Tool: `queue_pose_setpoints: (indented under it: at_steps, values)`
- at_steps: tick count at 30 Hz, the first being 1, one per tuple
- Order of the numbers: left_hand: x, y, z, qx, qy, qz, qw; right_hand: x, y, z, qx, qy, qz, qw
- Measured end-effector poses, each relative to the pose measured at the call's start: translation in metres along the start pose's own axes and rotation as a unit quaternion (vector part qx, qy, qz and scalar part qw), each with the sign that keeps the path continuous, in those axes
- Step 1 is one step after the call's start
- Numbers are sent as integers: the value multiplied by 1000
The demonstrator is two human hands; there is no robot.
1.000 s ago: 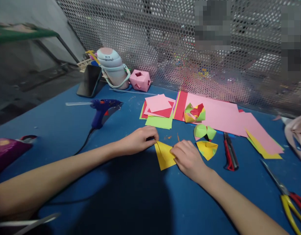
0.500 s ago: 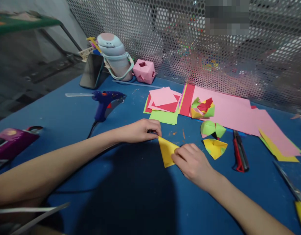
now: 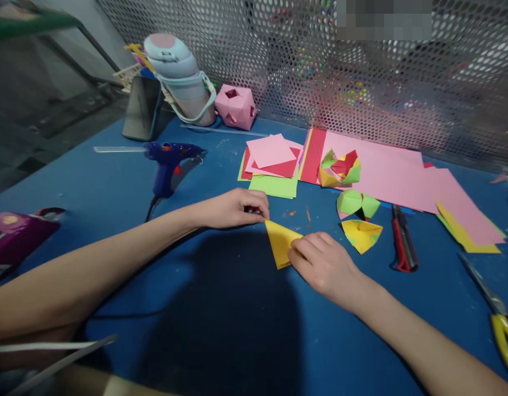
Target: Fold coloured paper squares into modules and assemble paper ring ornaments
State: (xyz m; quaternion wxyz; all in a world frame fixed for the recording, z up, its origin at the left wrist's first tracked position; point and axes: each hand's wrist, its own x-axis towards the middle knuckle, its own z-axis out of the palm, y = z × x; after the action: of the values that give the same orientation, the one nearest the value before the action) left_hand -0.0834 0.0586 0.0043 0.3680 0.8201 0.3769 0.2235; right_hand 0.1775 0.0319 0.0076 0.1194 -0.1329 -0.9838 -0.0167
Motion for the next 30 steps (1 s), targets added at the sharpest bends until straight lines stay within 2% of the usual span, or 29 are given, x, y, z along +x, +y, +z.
queue_pose_setpoints:
  at_steps: [30]
  values:
    - [0, -1, 0, -5, -12, -27, 1000, 0, -1, -2, -6, -12, -20, 1000]
